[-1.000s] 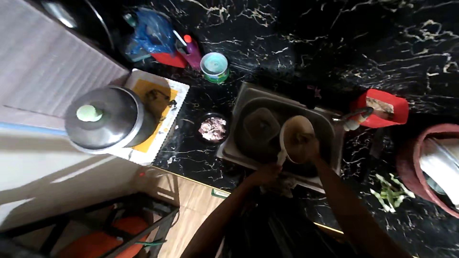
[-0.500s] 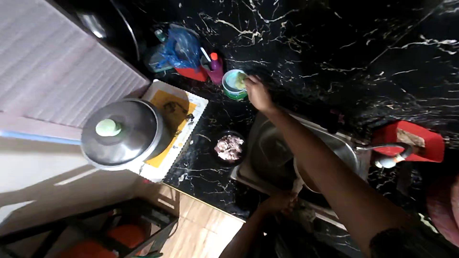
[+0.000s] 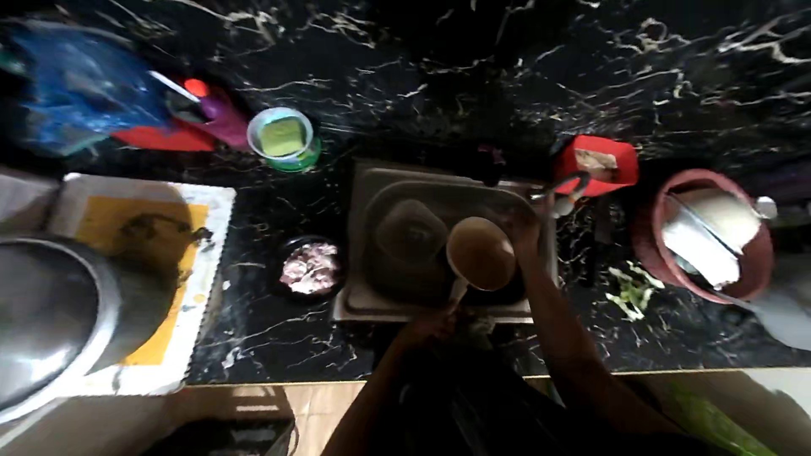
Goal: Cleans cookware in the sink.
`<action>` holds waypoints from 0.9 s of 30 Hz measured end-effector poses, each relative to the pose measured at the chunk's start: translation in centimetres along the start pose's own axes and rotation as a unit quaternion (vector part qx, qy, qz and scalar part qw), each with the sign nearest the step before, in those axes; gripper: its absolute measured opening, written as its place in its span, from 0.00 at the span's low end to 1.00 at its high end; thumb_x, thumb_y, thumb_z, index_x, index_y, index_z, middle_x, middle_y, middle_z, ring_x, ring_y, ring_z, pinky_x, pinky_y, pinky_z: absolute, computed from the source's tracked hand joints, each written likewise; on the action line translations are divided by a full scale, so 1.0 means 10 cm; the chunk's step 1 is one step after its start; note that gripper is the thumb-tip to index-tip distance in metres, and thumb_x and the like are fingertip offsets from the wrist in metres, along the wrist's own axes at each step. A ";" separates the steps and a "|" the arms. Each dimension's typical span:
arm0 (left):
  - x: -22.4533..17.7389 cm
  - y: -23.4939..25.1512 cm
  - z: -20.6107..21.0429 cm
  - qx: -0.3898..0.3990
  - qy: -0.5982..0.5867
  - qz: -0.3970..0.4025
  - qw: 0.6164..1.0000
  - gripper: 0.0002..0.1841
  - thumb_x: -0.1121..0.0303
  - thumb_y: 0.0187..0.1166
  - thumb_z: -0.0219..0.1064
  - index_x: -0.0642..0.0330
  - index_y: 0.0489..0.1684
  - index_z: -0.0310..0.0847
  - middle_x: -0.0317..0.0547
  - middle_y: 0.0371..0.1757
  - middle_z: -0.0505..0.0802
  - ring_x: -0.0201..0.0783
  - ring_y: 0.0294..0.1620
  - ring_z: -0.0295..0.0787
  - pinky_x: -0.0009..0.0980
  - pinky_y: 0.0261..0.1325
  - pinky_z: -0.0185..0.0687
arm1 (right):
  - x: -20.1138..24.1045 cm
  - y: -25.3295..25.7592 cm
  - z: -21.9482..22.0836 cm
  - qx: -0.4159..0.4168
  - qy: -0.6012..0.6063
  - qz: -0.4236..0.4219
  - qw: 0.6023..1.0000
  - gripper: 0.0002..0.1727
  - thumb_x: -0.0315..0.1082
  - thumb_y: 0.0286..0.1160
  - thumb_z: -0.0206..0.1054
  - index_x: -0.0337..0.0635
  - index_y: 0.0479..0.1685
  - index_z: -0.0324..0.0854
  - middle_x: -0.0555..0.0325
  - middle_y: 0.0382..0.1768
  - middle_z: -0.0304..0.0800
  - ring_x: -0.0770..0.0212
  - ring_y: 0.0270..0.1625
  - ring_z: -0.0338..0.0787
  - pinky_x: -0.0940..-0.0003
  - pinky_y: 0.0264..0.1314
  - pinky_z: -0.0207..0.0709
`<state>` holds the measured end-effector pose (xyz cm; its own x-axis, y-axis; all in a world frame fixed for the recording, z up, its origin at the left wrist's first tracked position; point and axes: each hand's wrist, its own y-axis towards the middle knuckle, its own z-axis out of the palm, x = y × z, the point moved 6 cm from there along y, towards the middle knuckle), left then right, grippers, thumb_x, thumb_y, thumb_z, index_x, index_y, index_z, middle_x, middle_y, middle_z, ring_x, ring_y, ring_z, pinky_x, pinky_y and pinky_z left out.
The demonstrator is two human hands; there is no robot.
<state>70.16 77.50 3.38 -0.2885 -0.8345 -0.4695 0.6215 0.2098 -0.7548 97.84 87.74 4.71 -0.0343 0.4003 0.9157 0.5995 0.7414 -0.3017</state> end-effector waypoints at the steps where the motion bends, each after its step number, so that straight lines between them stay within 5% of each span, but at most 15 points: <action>1: 0.01 -0.01 0.01 -0.005 -0.015 0.003 1.000 0.19 0.52 0.96 0.44 0.53 0.45 0.77 0.26 0.20 0.74 0.20 0.14 0.64 0.16 0.17 0.62 | -0.02 0.05 -0.15 -0.026 0.065 0.028 0.997 0.18 0.39 0.91 0.59 0.35 0.67 0.77 0.53 0.46 0.87 0.65 0.41 0.87 0.65 0.50 0.86; 6: -0.06 -0.03 0.07 -0.060 0.003 -0.014 0.998 0.19 0.50 0.94 0.47 0.53 0.51 0.79 0.27 0.19 0.72 0.21 0.13 0.61 0.17 0.15 0.58 | -0.07 0.50 -0.19 -0.015 0.334 0.055 0.941 0.19 0.43 0.92 0.58 0.41 0.72 0.68 0.54 0.44 0.86 0.62 0.43 0.91 0.63 0.48 0.90; 13: -0.26 -0.04 0.18 -0.100 0.025 0.039 0.994 0.16 0.56 0.94 0.51 0.57 0.54 0.80 0.29 0.26 0.80 0.20 0.16 0.68 0.15 0.18 0.66 | -0.14 0.59 -0.05 -0.005 0.481 0.127 0.868 0.11 0.44 0.90 0.60 0.49 0.58 0.73 0.62 0.37 0.86 0.70 0.36 0.90 0.76 0.38 0.88; 16: -0.29 -0.02 0.22 -0.106 0.034 0.061 0.992 0.17 0.55 0.94 0.51 0.56 0.47 0.80 0.29 0.26 0.81 0.20 0.17 0.70 0.15 0.20 0.68 | -0.07 0.56 -0.04 -0.024 0.468 0.140 0.872 0.10 0.43 0.89 0.61 0.50 0.56 0.73 0.63 0.35 0.85 0.70 0.32 0.89 0.77 0.34 0.88; 19: -0.36 -0.07 0.28 -0.123 0.068 0.069 0.988 0.18 0.54 0.95 0.49 0.55 0.44 0.79 0.29 0.25 0.79 0.21 0.18 0.69 0.16 0.22 0.68 | -0.04 0.52 -0.03 -0.015 0.463 0.128 0.877 0.16 0.44 0.91 0.58 0.51 0.69 0.70 0.60 0.45 0.83 0.69 0.39 0.87 0.75 0.42 0.86; 22: -0.42 -0.08 0.31 -0.149 0.114 0.077 0.979 0.19 0.53 0.94 0.50 0.57 0.42 0.80 0.31 0.25 0.80 0.22 0.19 0.71 0.18 0.24 0.71 | 0.07 0.43 -0.02 -0.039 0.330 0.096 0.938 0.27 0.46 0.90 0.62 0.45 0.80 0.63 0.55 0.48 0.81 0.66 0.39 0.84 0.71 0.44 0.85; 24: -0.45 -0.07 0.31 -0.158 0.127 0.067 0.977 0.20 0.52 0.94 0.50 0.58 0.47 0.79 0.32 0.28 0.80 0.22 0.19 0.71 0.17 0.23 0.71 | 0.11 0.29 0.05 -0.020 0.196 0.075 0.977 0.22 0.45 0.89 0.62 0.38 0.70 0.71 0.56 0.36 0.81 0.67 0.29 0.83 0.70 0.36 0.85; 27: -0.46 -0.03 0.30 -0.162 0.122 0.068 0.977 0.21 0.51 0.94 0.49 0.60 0.51 0.79 0.34 0.30 0.81 0.24 0.21 0.72 0.19 0.25 0.71 | -0.04 0.08 0.12 0.140 0.057 0.090 0.984 0.24 0.38 0.87 0.65 0.32 0.75 0.73 0.46 0.58 0.88 0.59 0.52 0.91 0.64 0.57 0.87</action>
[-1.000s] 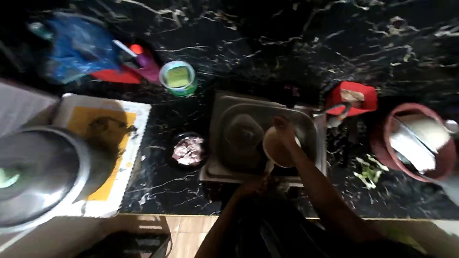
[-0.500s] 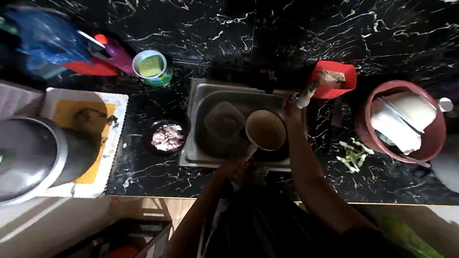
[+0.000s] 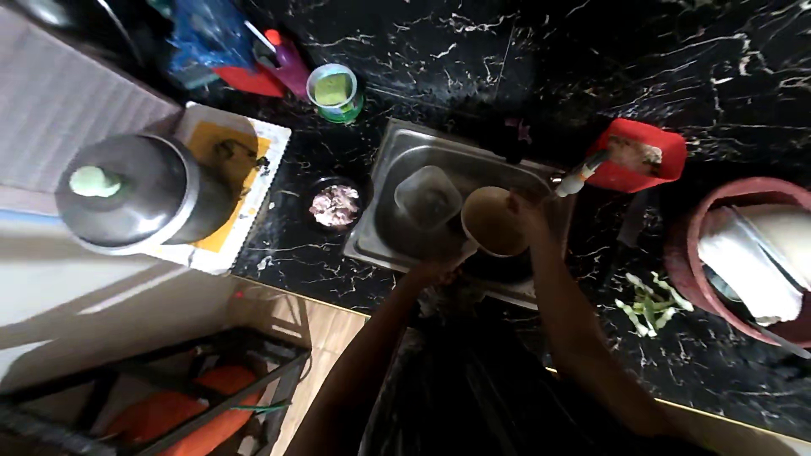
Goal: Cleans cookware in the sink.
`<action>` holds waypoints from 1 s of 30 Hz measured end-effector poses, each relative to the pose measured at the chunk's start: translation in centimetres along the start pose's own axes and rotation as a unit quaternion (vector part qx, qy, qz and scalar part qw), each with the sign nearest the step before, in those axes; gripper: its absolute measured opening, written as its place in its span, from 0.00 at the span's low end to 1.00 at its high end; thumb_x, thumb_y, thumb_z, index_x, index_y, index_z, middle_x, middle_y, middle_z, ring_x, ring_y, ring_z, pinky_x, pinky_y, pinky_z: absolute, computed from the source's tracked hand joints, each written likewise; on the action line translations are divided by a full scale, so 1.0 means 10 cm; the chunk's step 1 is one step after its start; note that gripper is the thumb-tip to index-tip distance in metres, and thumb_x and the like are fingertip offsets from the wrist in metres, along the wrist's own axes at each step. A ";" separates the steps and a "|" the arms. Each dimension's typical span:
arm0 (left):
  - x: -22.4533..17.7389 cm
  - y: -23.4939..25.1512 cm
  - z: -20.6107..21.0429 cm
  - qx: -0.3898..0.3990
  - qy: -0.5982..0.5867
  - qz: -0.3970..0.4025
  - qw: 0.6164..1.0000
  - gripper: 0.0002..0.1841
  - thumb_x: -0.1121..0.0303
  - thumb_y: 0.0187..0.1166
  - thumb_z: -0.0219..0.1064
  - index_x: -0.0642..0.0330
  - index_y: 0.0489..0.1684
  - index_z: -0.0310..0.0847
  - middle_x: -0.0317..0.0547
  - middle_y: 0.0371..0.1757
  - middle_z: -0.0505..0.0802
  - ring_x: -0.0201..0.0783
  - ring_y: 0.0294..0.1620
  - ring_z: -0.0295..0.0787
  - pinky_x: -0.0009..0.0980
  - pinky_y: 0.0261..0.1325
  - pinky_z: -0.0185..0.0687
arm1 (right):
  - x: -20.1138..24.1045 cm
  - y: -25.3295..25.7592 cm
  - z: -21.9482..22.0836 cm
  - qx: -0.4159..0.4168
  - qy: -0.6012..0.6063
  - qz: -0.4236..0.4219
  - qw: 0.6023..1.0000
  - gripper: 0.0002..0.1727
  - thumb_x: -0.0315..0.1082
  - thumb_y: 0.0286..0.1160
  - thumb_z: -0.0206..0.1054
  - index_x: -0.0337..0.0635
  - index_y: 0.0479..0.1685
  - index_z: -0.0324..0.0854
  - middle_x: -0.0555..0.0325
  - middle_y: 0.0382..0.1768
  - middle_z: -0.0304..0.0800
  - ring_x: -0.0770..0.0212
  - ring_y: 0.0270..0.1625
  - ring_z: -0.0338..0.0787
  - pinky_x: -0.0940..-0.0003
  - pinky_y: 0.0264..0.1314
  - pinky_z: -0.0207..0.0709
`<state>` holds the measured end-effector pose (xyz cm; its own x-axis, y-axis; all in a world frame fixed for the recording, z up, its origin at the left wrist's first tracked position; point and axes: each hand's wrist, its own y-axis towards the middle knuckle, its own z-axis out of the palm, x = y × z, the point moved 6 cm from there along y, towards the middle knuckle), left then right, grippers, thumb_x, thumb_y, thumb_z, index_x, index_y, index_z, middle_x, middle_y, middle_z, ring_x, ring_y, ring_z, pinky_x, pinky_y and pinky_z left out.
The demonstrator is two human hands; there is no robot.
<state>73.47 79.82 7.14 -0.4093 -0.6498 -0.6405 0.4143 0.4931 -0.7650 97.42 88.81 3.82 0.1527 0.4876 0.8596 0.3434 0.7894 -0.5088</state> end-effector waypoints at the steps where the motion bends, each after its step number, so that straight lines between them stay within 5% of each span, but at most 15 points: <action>1: 0.00 0.02 -0.01 -0.001 0.001 0.002 1.000 0.21 0.51 0.94 0.49 0.59 0.50 0.79 0.34 0.29 0.81 0.25 0.21 0.73 0.20 0.25 0.71 | -0.07 -0.01 -0.02 0.044 -0.062 -0.024 0.997 0.22 0.33 0.86 0.65 0.29 0.73 0.75 0.42 0.64 0.87 0.56 0.60 0.90 0.62 0.65 0.85; 3: -0.02 0.03 -0.05 0.000 0.007 0.002 1.000 0.21 0.50 0.94 0.49 0.57 0.49 0.80 0.33 0.29 0.83 0.25 0.23 0.77 0.20 0.27 0.75 | -0.10 0.01 -0.12 0.069 -0.179 -0.093 0.977 0.17 0.29 0.83 0.66 0.27 0.65 0.81 0.36 0.62 0.87 0.49 0.63 0.89 0.54 0.70 0.82; 6: -0.08 0.10 -0.10 0.002 0.037 -0.017 0.999 0.22 0.50 0.95 0.47 0.58 0.52 0.82 0.35 0.32 0.86 0.27 0.26 0.81 0.23 0.31 0.80 | 0.04 0.04 -0.15 0.049 -0.286 -0.083 0.953 0.15 0.31 0.88 0.60 0.30 0.64 0.82 0.38 0.55 0.90 0.48 0.55 0.92 0.50 0.64 0.85; 8: -0.14 0.14 -0.12 -0.004 0.058 -0.019 0.998 0.21 0.52 0.94 0.49 0.60 0.53 0.81 0.37 0.31 0.87 0.29 0.26 0.83 0.24 0.31 0.82 | 0.23 -0.03 -0.07 0.042 -0.404 -0.078 0.911 0.19 0.34 0.92 0.55 0.31 0.70 0.79 0.33 0.63 0.87 0.39 0.65 0.88 0.42 0.72 0.79; 11: -0.20 0.19 -0.15 -0.027 0.062 -0.047 0.997 0.21 0.52 0.93 0.54 0.62 0.55 0.83 0.41 0.34 0.89 0.32 0.30 0.87 0.28 0.37 0.87 | 0.45 -0.07 0.05 -0.006 -0.559 -0.102 0.823 0.27 0.47 0.96 0.44 0.43 0.77 0.79 0.34 0.66 0.87 0.31 0.70 0.85 0.32 0.69 0.77; 13: -0.20 0.24 -0.17 -0.054 0.074 -0.057 0.994 0.21 0.49 0.89 0.59 0.61 0.52 0.84 0.41 0.33 0.90 0.32 0.29 0.89 0.29 0.36 0.89 | 0.50 -0.02 0.04 -0.079 -0.564 -0.141 0.810 0.35 0.60 0.94 0.38 0.46 0.67 0.87 0.38 0.57 0.93 0.33 0.63 0.90 0.30 0.62 0.79; 16: -0.13 0.32 -0.20 -0.078 0.130 -0.078 0.985 0.27 0.43 0.85 0.63 0.62 0.58 0.84 0.43 0.37 0.89 0.33 0.33 0.87 0.31 0.41 0.87 | 0.56 0.00 -0.03 -0.157 -0.503 -0.171 0.832 0.36 0.59 0.92 0.43 0.41 0.47 0.92 0.40 0.48 0.95 0.36 0.58 0.93 0.30 0.60 0.79; 19: -0.10 0.40 -0.21 -0.056 0.223 -0.066 0.971 0.29 0.47 0.89 0.59 0.64 0.74 0.76 0.59 0.53 0.87 0.45 0.44 0.84 0.43 0.53 0.82 | 0.80 -0.21 -0.02 -0.016 -0.400 0.055 0.915 0.26 0.43 0.96 0.50 0.30 0.75 0.76 0.34 0.75 0.80 0.40 0.80 0.77 0.43 0.84 0.64; 22: -0.11 0.42 -0.23 -0.049 0.254 -0.006 0.966 0.26 0.53 0.89 0.62 0.63 0.76 0.75 0.63 0.61 0.87 0.52 0.54 0.86 0.51 0.61 0.80 | 0.24 0.01 -0.17 0.038 -0.316 -0.028 0.948 0.23 0.37 0.89 0.62 0.30 0.74 0.76 0.33 0.69 0.84 0.41 0.73 0.84 0.46 0.78 0.75; 25: -0.11 0.40 -0.27 -0.043 0.269 -0.001 0.962 0.26 0.52 0.88 0.63 0.65 0.72 0.77 0.64 0.62 0.87 0.54 0.60 0.86 0.54 0.66 0.78 | -0.01 -0.02 -0.10 0.172 -0.188 0.044 0.966 0.19 0.31 0.91 0.56 0.30 0.73 0.75 0.40 0.66 0.87 0.53 0.64 0.90 0.59 0.69 0.83; 27: -0.14 0.32 -0.29 -0.032 0.284 -0.012 0.958 0.26 0.51 0.88 0.62 0.68 0.68 0.79 0.65 0.59 0.88 0.55 0.58 0.86 0.55 0.66 0.78 | -0.05 -0.05 -0.13 0.168 -0.108 0.037 0.979 0.18 0.31 0.92 0.55 0.31 0.71 0.77 0.42 0.64 0.88 0.56 0.61 0.92 0.61 0.67 0.85; 29: -0.14 0.25 -0.35 -0.018 0.303 -0.020 0.953 0.27 0.49 0.88 0.61 0.69 0.63 0.80 0.62 0.52 0.88 0.52 0.51 0.86 0.53 0.60 0.80 | -0.13 -0.01 -0.32 0.116 -0.216 -0.056 0.968 0.18 0.39 0.91 0.59 0.40 0.70 0.81 0.46 0.65 0.89 0.54 0.63 0.92 0.55 0.68 0.85; 30: -0.15 0.21 -0.37 -0.006 0.307 -0.023 0.951 0.26 0.49 0.89 0.60 0.67 0.64 0.79 0.60 0.50 0.88 0.49 0.47 0.84 0.50 0.56 0.80 | -0.12 -0.02 -0.39 0.082 -0.306 -0.099 0.943 0.19 0.42 0.90 0.60 0.42 0.69 0.83 0.43 0.66 0.88 0.46 0.66 0.89 0.44 0.70 0.81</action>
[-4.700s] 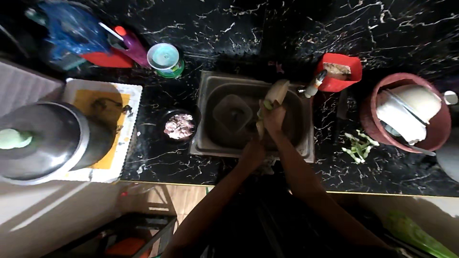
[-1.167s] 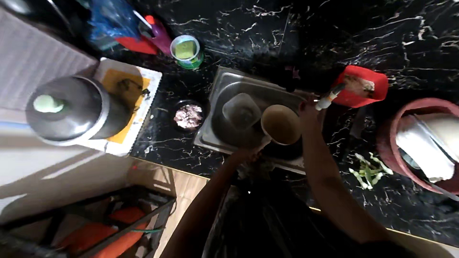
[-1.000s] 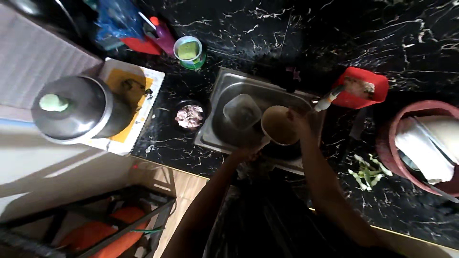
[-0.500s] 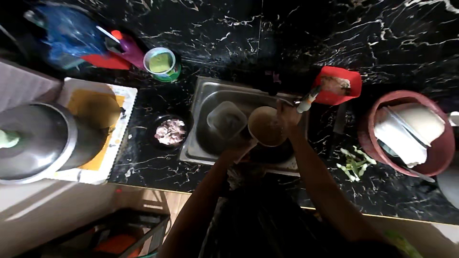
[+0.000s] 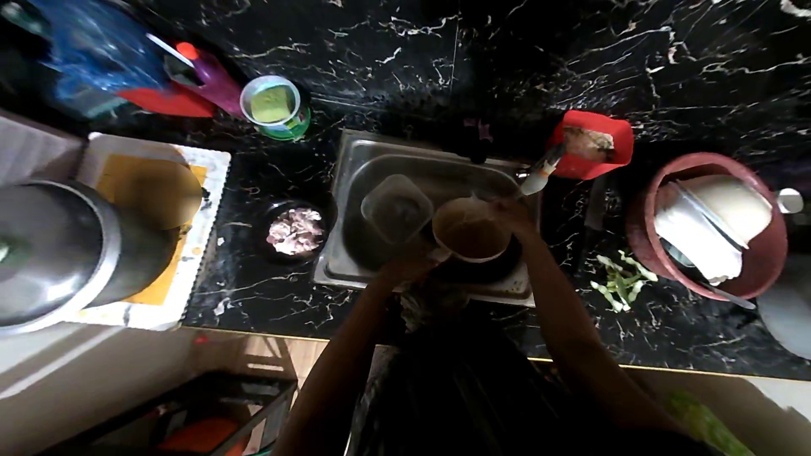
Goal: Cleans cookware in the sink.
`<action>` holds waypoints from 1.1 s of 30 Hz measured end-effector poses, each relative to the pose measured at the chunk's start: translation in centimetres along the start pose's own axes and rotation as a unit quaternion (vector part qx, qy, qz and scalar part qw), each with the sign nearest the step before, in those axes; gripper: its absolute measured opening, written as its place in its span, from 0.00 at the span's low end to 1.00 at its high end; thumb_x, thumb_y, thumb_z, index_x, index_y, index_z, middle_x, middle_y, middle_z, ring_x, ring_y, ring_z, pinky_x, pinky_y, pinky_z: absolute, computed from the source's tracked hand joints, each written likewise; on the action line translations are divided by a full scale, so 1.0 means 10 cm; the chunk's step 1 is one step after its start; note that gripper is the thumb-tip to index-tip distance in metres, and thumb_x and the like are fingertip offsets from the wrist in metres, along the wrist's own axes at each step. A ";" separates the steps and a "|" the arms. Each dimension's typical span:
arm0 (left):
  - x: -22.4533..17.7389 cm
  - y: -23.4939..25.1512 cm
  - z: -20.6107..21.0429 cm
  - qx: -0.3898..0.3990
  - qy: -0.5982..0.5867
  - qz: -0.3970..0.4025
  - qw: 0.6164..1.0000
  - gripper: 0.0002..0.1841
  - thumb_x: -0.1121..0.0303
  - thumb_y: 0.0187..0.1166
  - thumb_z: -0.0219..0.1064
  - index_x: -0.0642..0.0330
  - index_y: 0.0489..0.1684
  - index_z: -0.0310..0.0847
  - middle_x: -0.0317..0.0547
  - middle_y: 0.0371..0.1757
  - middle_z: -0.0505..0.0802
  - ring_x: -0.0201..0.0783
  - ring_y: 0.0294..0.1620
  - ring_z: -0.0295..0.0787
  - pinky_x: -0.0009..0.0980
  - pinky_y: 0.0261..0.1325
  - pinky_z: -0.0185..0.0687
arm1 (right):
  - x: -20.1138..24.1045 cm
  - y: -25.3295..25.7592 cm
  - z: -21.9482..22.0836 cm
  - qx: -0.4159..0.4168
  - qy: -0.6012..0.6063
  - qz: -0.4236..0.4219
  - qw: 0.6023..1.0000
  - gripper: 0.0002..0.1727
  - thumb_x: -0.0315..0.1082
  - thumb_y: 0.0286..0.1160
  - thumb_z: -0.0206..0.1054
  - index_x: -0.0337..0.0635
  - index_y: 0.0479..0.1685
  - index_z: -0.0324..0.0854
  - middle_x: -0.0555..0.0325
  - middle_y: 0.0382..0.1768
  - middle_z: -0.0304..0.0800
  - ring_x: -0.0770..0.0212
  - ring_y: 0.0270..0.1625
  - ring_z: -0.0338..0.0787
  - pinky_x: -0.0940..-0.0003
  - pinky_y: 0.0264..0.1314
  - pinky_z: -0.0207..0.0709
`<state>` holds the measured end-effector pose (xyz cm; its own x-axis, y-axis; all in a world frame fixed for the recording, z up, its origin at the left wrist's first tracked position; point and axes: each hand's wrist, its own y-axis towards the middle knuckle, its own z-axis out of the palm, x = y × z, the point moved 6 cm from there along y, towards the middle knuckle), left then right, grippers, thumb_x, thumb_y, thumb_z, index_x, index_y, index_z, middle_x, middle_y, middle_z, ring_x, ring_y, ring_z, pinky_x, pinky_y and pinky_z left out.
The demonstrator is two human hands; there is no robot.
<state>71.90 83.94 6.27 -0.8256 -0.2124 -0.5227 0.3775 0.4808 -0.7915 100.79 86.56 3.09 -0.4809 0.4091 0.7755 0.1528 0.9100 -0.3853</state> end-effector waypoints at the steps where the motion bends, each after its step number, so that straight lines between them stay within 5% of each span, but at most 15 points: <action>1: 0.02 -0.04 -0.02 0.009 0.002 0.005 1.000 0.25 0.49 0.89 0.60 0.65 0.66 0.80 0.56 0.47 0.87 0.45 0.43 0.82 0.46 0.52 0.80 | 0.02 -0.02 -0.05 -0.017 -0.090 -0.016 0.996 0.19 0.41 0.89 0.62 0.40 0.68 0.83 0.37 0.66 0.87 0.37 0.68 0.87 0.35 0.71 0.78; 5: 0.14 -0.14 -0.09 0.050 0.015 0.014 0.999 0.23 0.50 0.91 0.57 0.60 0.68 0.79 0.45 0.38 0.84 0.33 0.30 0.74 0.33 0.38 0.75 | 0.13 -0.04 -0.18 0.020 -0.248 0.026 0.968 0.27 0.37 0.82 0.68 0.34 0.77 0.76 0.30 0.78 0.75 0.32 0.82 0.73 0.35 0.83 0.66; 10: 0.15 -0.08 -0.21 0.068 0.032 0.059 0.995 0.20 0.53 0.90 0.60 0.60 0.66 0.80 0.42 0.33 0.82 0.30 0.26 0.72 0.29 0.32 0.73 | -0.02 -0.20 -0.55 0.059 -0.222 0.131 0.964 0.24 0.42 0.89 0.61 0.34 0.74 0.77 0.29 0.66 0.85 0.30 0.68 0.85 0.30 0.70 0.75; 14: 0.03 0.13 -0.20 0.071 0.030 0.094 0.993 0.21 0.50 0.88 0.61 0.60 0.60 0.81 0.41 0.31 0.81 0.30 0.24 0.71 0.29 0.31 0.72 | -0.13 -0.41 -0.82 0.036 -0.149 0.167 0.974 0.32 0.38 0.76 0.75 0.33 0.77 0.74 0.29 0.66 0.84 0.32 0.69 0.84 0.32 0.73 0.74; 17: -0.15 0.36 -0.15 0.077 0.025 0.121 0.989 0.22 0.52 0.85 0.67 0.59 0.66 0.81 0.45 0.38 0.87 0.32 0.29 0.77 0.31 0.35 0.77 | -0.10 -0.63 -1.08 -0.026 -0.084 0.176 0.980 0.35 0.36 0.76 0.75 0.37 0.81 0.69 0.31 0.64 0.85 0.37 0.62 0.89 0.37 0.65 0.83; 21: -0.51 0.67 -0.05 0.072 0.017 0.135 0.988 0.19 0.62 0.81 0.73 0.66 0.63 0.84 0.56 0.52 0.92 0.42 0.48 0.89 0.44 0.61 0.84 | 0.05 -1.06 -1.38 -0.129 -0.130 0.156 0.971 0.32 0.38 0.81 0.68 0.36 0.83 0.67 0.31 0.58 0.88 0.36 0.59 0.90 0.35 0.64 0.81; 24: -0.98 0.83 0.01 0.010 -0.027 0.140 0.990 0.14 0.63 0.88 0.63 0.65 0.56 0.87 0.48 0.47 0.93 0.34 0.46 0.89 0.33 0.56 0.84 | 0.21 -1.37 -1.47 -0.200 -0.159 0.175 0.951 0.32 0.37 0.80 0.68 0.35 0.81 0.67 0.33 0.53 0.90 0.35 0.55 0.91 0.32 0.61 0.80; 26: -1.30 1.07 0.15 0.012 0.063 0.208 0.976 0.17 0.68 0.90 0.58 0.70 0.67 0.82 0.63 0.67 0.88 0.53 0.71 0.83 0.48 0.78 0.72 | 0.35 -1.54 -1.47 -0.256 -0.166 0.178 0.936 0.29 0.37 0.79 0.68 0.32 0.77 0.70 0.33 0.48 0.90 0.36 0.51 0.91 0.33 0.57 0.81; 27: -1.42 1.22 0.23 0.001 0.090 0.241 0.966 0.17 0.70 0.88 0.61 0.71 0.67 0.82 0.66 0.68 0.87 0.58 0.73 0.81 0.52 0.79 0.70 | 0.42 -1.61 -1.47 -0.284 -0.169 0.174 0.928 0.28 0.37 0.80 0.68 0.31 0.76 0.71 0.33 0.46 0.90 0.36 0.49 0.91 0.34 0.55 0.81; 33: -2.00 1.50 0.30 -0.079 -0.204 0.195 0.956 0.19 0.68 0.91 0.56 0.73 0.73 0.76 0.69 0.69 0.85 0.59 0.71 0.81 0.53 0.77 0.73 | 0.54 -1.80 -1.43 -0.394 -0.200 0.125 0.888 0.23 0.28 0.76 0.65 0.25 0.68 0.76 0.31 0.39 0.90 0.33 0.40 0.91 0.33 0.46 0.81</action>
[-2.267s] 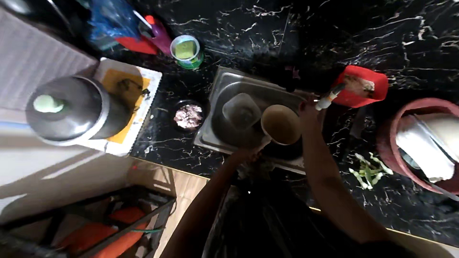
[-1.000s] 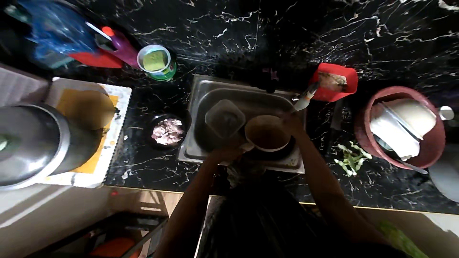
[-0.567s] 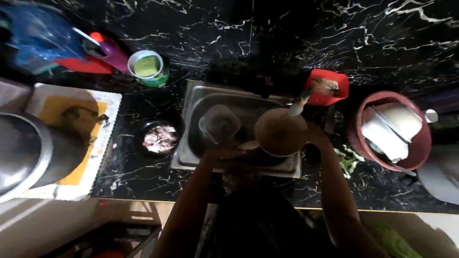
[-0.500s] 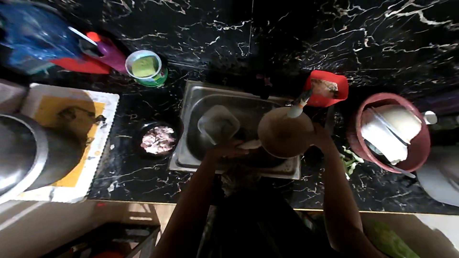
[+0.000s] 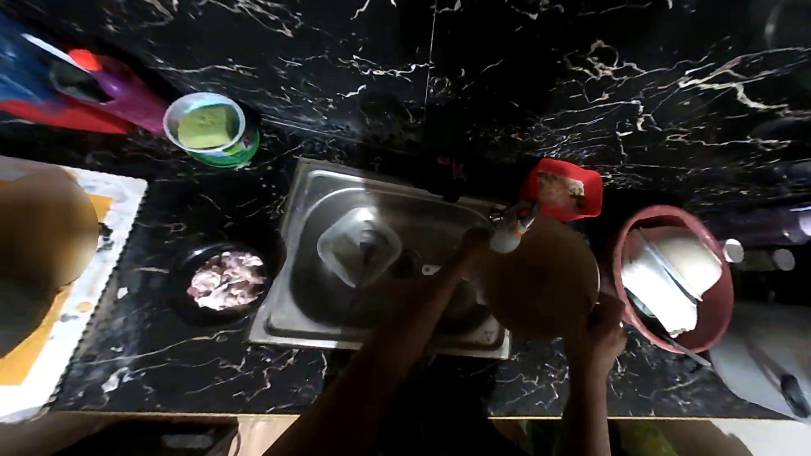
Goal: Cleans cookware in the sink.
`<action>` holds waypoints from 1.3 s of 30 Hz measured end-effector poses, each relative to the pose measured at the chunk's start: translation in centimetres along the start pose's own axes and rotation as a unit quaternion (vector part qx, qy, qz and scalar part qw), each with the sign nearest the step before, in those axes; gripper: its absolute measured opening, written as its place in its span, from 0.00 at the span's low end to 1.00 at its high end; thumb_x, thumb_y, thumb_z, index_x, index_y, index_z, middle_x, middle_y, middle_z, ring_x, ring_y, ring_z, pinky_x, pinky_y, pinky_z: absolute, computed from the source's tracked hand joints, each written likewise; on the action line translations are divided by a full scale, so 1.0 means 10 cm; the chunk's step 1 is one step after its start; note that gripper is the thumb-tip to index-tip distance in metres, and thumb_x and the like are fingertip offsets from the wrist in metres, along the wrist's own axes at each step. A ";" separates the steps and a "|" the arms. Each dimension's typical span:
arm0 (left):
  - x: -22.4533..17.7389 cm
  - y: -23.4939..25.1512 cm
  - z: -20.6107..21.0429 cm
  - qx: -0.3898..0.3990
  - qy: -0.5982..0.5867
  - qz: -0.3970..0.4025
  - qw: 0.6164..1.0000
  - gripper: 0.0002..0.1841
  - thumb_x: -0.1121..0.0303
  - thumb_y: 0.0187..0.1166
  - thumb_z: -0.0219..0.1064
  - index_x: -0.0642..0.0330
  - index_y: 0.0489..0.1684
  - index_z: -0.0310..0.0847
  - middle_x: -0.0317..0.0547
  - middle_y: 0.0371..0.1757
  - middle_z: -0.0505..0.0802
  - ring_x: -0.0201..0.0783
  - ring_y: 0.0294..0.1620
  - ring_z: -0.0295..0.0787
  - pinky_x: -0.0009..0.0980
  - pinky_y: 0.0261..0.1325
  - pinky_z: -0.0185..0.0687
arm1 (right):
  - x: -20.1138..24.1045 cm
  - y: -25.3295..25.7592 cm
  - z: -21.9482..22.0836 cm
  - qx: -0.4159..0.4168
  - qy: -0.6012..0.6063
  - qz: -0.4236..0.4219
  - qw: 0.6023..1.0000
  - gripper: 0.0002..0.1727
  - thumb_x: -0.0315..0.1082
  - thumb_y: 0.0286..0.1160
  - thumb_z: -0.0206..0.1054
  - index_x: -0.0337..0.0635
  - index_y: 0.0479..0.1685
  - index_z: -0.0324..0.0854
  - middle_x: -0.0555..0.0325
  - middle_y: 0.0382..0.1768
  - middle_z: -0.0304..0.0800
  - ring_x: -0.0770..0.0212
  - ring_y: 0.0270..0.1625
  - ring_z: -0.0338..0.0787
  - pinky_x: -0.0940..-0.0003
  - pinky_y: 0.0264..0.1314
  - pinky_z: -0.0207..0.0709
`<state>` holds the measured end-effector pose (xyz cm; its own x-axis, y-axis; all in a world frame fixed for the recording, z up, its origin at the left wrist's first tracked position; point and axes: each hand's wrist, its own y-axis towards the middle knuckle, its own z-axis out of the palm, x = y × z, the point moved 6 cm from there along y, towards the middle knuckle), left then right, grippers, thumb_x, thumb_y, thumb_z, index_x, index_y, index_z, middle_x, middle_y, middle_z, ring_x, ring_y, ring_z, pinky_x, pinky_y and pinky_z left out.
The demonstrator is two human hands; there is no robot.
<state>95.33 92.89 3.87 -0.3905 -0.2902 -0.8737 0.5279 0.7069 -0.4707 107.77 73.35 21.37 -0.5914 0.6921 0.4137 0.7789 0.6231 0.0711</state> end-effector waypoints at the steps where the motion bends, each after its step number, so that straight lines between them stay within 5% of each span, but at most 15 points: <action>1: -0.10 0.00 0.01 -0.013 -0.024 0.009 1.000 0.18 0.70 0.91 0.56 0.74 0.72 0.75 0.70 0.68 0.84 0.59 0.70 0.82 0.51 0.76 0.73 | -0.02 -0.01 0.02 -0.010 0.002 0.001 1.000 0.22 0.27 0.77 0.65 0.25 0.68 0.76 0.32 0.38 0.90 0.34 0.39 0.91 0.34 0.45 0.81; 5: -0.15 0.01 -0.07 -0.022 -0.025 0.074 0.997 0.17 0.69 0.91 0.57 0.72 0.69 0.77 0.65 0.61 0.88 0.53 0.62 0.86 0.48 0.69 0.79 | -0.13 -0.06 0.19 -0.021 0.025 -0.008 0.999 0.23 0.30 0.76 0.65 0.25 0.67 0.76 0.33 0.39 0.91 0.37 0.39 0.92 0.36 0.44 0.83; 7: 0.08 -0.08 -0.23 0.063 0.019 0.029 0.997 0.21 0.59 0.94 0.54 0.66 0.70 0.78 0.58 0.62 0.88 0.47 0.62 0.86 0.45 0.69 0.80 | -0.15 -0.07 0.30 0.000 0.039 0.007 0.999 0.25 0.32 0.73 0.66 0.26 0.67 0.76 0.33 0.41 0.92 0.36 0.42 0.93 0.35 0.46 0.83; 10: 0.46 -0.40 -0.53 0.169 0.112 -0.102 0.974 0.26 0.54 0.95 0.51 0.70 0.68 0.79 0.62 0.62 0.88 0.47 0.60 0.85 0.45 0.69 0.77 | -0.12 -0.08 0.52 0.030 0.064 0.018 0.997 0.26 0.34 0.72 0.68 0.28 0.67 0.76 0.35 0.40 0.92 0.37 0.42 0.93 0.35 0.47 0.83; 14: 1.04 -0.69 -0.89 0.164 0.122 -0.156 0.966 0.23 0.53 0.91 0.57 0.66 0.66 0.80 0.51 0.46 0.88 0.34 0.37 0.83 0.33 0.47 0.83 | 0.04 -0.02 0.97 0.068 0.135 -0.025 0.988 0.22 0.34 0.80 0.65 0.28 0.67 0.78 0.39 0.42 0.93 0.44 0.41 0.95 0.42 0.46 0.87; 19: 1.00 -1.09 -1.35 0.093 0.155 -0.153 0.972 0.25 0.57 0.91 0.58 0.71 0.73 0.74 0.64 0.57 0.88 0.50 0.53 0.86 0.47 0.63 0.80 | 0.27 0.14 1.55 0.157 0.171 -0.080 0.969 0.23 0.36 0.88 0.61 0.27 0.73 0.73 0.36 0.41 0.92 0.44 0.41 0.94 0.47 0.49 0.87; 24: 1.04 -1.29 -1.59 -0.025 0.251 -0.113 0.961 0.27 0.51 0.91 0.58 0.65 0.75 0.77 0.66 0.63 0.89 0.61 0.66 0.86 0.62 0.71 0.76 | 0.53 0.22 1.90 0.246 0.112 -0.074 0.960 0.24 0.34 0.87 0.62 0.25 0.75 0.72 0.28 0.62 0.86 0.35 0.64 0.89 0.43 0.72 0.79; 26: 1.01 -1.38 -1.59 -0.056 0.290 -0.130 0.946 0.29 0.45 0.89 0.57 0.63 0.73 0.79 0.66 0.62 0.89 0.64 0.66 0.86 0.66 0.70 0.76 | 0.60 0.22 2.01 0.252 0.113 -0.066 0.959 0.22 0.34 0.85 0.65 0.25 0.68 0.78 0.28 0.62 0.86 0.34 0.66 0.88 0.41 0.73 0.78; 29: 0.79 -1.58 -1.55 -0.067 0.354 -0.172 0.917 0.30 0.41 0.89 0.54 0.59 0.67 0.83 0.64 0.57 0.91 0.64 0.61 0.88 0.67 0.62 0.79 | 0.67 0.17 2.26 0.319 0.058 -0.015 0.946 0.25 0.40 0.88 0.62 0.32 0.75 0.76 0.28 0.67 0.84 0.32 0.71 0.84 0.37 0.75 0.75; 32: 0.57 -1.78 -1.59 -0.063 0.394 -0.205 0.894 0.28 0.41 0.89 0.54 0.56 0.64 0.85 0.62 0.57 0.92 0.64 0.61 0.88 0.69 0.60 0.79 | 0.82 0.08 2.45 0.319 -0.008 -0.079 0.944 0.27 0.47 0.94 0.50 0.41 0.83 0.67 0.32 0.75 0.77 0.31 0.65 0.87 0.32 0.62 0.82; 34: 0.41 -1.88 -1.61 -0.057 0.422 -0.221 0.877 0.26 0.43 0.89 0.55 0.53 0.66 0.86 0.60 0.59 0.92 0.63 0.62 0.88 0.69 0.60 0.80 | 0.91 0.06 2.52 0.286 -0.002 -0.127 0.950 0.27 0.45 0.93 0.51 0.39 0.83 0.66 0.32 0.80 0.70 0.31 0.70 0.84 0.33 0.62 0.82; 36: 0.27 -1.97 -1.62 -0.058 0.436 -0.230 0.868 0.25 0.44 0.87 0.59 0.54 0.64 0.87 0.61 0.59 0.92 0.64 0.63 0.88 0.69 0.59 0.79 | 1.01 0.07 2.48 0.248 0.072 -0.157 0.953 0.22 0.39 0.91 0.55 0.35 0.75 0.77 0.33 0.76 0.75 0.33 0.71 0.84 0.36 0.69 0.80; 39: 0.32 -1.99 -1.64 -0.043 0.438 -0.252 0.862 0.28 0.43 0.86 0.60 0.64 0.54 0.87 0.65 0.57 0.91 0.66 0.61 0.87 0.70 0.58 0.79 | 0.94 0.13 2.58 0.283 0.279 -0.024 0.917 0.18 0.34 0.91 0.58 0.28 0.66 0.81 0.36 0.60 0.89 0.48 0.62 0.90 0.54 0.70 0.82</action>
<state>71.20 88.45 12.50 -0.9934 -0.0025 -0.1148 0.0814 0.6898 -0.7194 97.83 90.09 1.96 -0.2999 0.4632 0.8340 0.4276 0.8468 -0.3165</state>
